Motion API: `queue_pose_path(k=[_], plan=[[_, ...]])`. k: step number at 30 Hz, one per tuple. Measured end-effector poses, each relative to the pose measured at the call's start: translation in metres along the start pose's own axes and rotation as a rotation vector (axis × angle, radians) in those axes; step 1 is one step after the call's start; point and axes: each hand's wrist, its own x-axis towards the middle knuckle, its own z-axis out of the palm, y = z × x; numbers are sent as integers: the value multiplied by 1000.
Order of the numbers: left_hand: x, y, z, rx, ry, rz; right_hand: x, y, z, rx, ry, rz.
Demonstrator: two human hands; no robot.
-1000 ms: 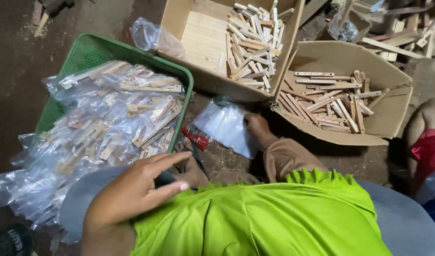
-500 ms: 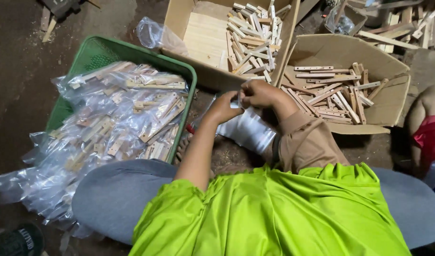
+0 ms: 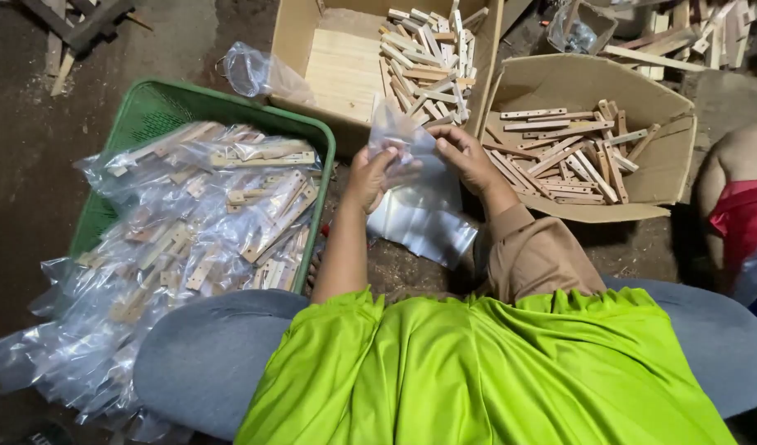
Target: The person picks up multiple wooden clips from a large cardboard box and places them into plastic bags, then places the filled bags into a green basket.
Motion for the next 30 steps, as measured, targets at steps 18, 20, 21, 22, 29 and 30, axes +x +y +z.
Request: queue_pose_path(k=[18,20,21,22,29,30], plan=[[0,63,-69,-109,384,468,-6,17,23,217,269,165],[4,58,-72,-27,471,433,-12,0,28,54,281,99],[7,57,-72,60,557,406,-12,-10,30,-104,285,27],[16,45,-82,56,552,406,-8,-14,27,-109,288,24],[-1,6,7,1029,443,645,-7,-45,37,-249,268,-134],[3,-3,10,1030,285,337,-6,-55,43,-226,286,-159]])
